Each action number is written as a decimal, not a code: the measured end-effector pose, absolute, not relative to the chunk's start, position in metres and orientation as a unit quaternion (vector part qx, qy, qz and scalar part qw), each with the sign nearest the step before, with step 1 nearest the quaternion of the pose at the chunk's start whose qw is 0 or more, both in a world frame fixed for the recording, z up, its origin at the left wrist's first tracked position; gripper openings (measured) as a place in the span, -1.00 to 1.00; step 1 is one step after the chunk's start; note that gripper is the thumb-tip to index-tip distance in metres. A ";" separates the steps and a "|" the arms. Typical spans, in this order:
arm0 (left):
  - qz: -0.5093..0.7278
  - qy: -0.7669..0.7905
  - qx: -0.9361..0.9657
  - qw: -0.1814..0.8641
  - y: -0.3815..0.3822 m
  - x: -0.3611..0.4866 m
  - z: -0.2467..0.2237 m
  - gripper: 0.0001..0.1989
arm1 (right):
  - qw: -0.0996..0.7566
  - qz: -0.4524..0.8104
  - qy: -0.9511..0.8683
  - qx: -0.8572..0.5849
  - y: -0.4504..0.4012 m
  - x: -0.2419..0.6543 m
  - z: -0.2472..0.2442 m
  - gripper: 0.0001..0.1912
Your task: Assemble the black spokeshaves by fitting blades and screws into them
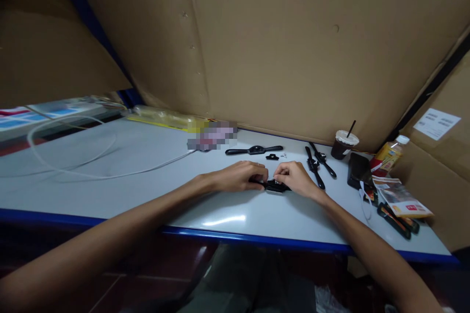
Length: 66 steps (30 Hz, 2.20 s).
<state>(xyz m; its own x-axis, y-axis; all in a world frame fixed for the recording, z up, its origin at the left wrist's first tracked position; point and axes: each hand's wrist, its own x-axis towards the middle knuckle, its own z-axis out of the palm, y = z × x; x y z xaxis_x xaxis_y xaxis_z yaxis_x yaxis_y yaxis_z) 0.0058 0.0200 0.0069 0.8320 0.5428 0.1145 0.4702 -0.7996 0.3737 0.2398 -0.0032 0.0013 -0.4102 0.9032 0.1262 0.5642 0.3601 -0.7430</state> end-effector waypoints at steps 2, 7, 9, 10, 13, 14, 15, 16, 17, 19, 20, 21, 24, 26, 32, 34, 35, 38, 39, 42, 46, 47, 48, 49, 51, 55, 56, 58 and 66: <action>0.101 0.271 0.939 0.185 0.021 0.006 0.006 -0.84 | 0.254 0.244 -0.804 -0.479 -0.006 0.239 0.005 -0.89; 0.117 0.264 0.946 0.144 0.019 0.009 -0.001 -0.64 | 0.167 0.038 -0.865 -0.471 -0.019 0.236 0.015 -0.85; 0.130 0.255 0.953 0.104 0.018 0.011 -0.006 -0.57 | 0.133 -0.016 -0.873 -0.468 -0.025 0.233 0.016 -0.84; 0.134 0.252 0.955 0.085 0.017 0.012 -0.008 -0.54 | 0.117 -0.035 -0.875 -0.469 -0.028 0.231 0.016 -0.83; 0.137 0.251 0.957 0.042 0.016 0.014 -0.012 -0.47 | 0.082 -0.059 -0.865 -0.492 -0.036 0.223 0.015 -0.82; 0.136 0.252 0.958 0.030 0.015 0.015 -0.012 -0.45 | 0.078 -0.058 -0.857 -0.506 -0.037 0.220 0.014 -0.82; 0.135 0.252 0.958 0.018 0.014 0.016 -0.012 -0.43 | 0.077 -0.053 -0.847 -0.523 -0.038 0.218 0.014 -0.82; 0.133 0.249 0.959 0.007 0.014 0.017 -0.012 -0.42 | 0.079 -0.044 -0.838 -0.539 -0.038 0.217 0.013 -0.81; 0.130 0.246 0.961 -0.003 0.013 0.017 -0.012 -0.40 | 0.081 -0.033 -0.830 -0.551 -0.036 0.218 0.013 -0.81; 0.120 0.238 0.963 -0.020 0.013 0.018 -0.010 -0.39 | 0.088 -0.002 -0.822 -0.563 -0.032 0.222 0.014 -0.77; 0.115 0.236 0.965 -0.026 0.012 0.019 -0.010 -0.39 | 0.096 0.013 -0.821 -0.563 -0.029 0.226 0.016 -0.73; 0.109 0.235 0.965 -0.031 0.012 0.019 -0.009 -0.39 | 0.111 0.031 -0.821 -0.559 -0.026 0.230 0.017 -0.71; 0.096 0.236 0.966 -0.037 0.011 0.019 -0.008 -0.41 | 0.183 0.107 -0.824 -0.526 -0.019 0.240 0.024 -0.75; 0.096 0.236 0.966 -0.033 0.012 0.019 -0.008 -0.42 | 0.216 0.167 -0.830 -0.487 -0.018 0.243 0.025 -0.86; 0.110 0.231 0.966 -0.024 0.015 0.018 -0.011 -0.42 | 0.210 0.218 -0.836 -0.458 -0.017 0.238 0.020 -0.91; 0.110 0.235 0.965 -0.028 0.016 0.019 -0.012 -0.40 | 0.204 0.197 -0.836 -0.470 -0.017 0.236 0.018 -0.88; 0.110 0.237 0.965 -0.028 0.016 0.019 -0.012 -0.40 | 0.200 0.180 -0.838 -0.474 -0.018 0.236 0.017 -0.87; 0.115 0.241 0.964 -0.017 0.016 0.020 -0.011 -0.40 | 0.175 0.118 -0.851 -0.480 -0.020 0.236 0.018 -0.86; 0.119 0.242 0.963 -0.013 0.015 0.020 -0.011 -0.41 | 0.163 0.096 -0.856 -0.482 -0.021 0.237 0.019 -0.85; 0.126 0.248 0.961 -0.011 0.014 0.020 -0.010 -0.43 | 0.117 0.031 -0.865 -0.487 -0.027 0.236 0.022 -0.82; 0.120 0.256 0.959 -0.027 0.013 0.020 -0.009 -0.45 | 0.070 -0.009 -0.878 -0.473 -0.035 0.233 0.025 -0.80; 0.116 0.258 0.959 -0.029 0.013 0.020 -0.009 -0.45 | 0.066 -0.008 -0.882 -0.466 -0.036 0.232 0.025 -0.80; 0.113 0.259 0.959 -0.030 0.012 0.020 -0.009 -0.46 | 0.064 -0.001 -0.885 -0.461 -0.037 0.231 0.025 -0.79; 0.112 0.260 0.959 -0.030 0.012 0.020 -0.009 -0.47 | 0.066 0.009 -0.887 -0.457 -0.038 0.230 0.025 -0.79; 0.115 0.258 0.959 -0.027 0.012 0.020 -0.009 -0.48 | 0.078 0.036 -0.886 -0.455 -0.037 0.228 0.024 -0.78; 0.126 0.251 0.960 -0.017 0.013 0.020 -0.012 -0.49 | 0.114 0.066 -0.881 -0.454 -0.031 0.230 0.019 -0.76; 0.128 0.250 0.960 -0.015 0.013 0.019 -0.013 -0.48 | 0.119 0.063 -0.883 -0.450 -0.030 0.231 0.017 -0.76; 0.132 0.249 0.959 -0.013 0.014 0.019 -0.014 -0.47 | 0.124 0.051 -0.889 -0.439 -0.026 0.233 0.014 -0.78; 0.122 0.255 0.959 0.010 0.013 0.019 -0.011 -0.49 | 0.098 -0.029 -0.903 -0.418 -0.022 0.239 0.013 -0.71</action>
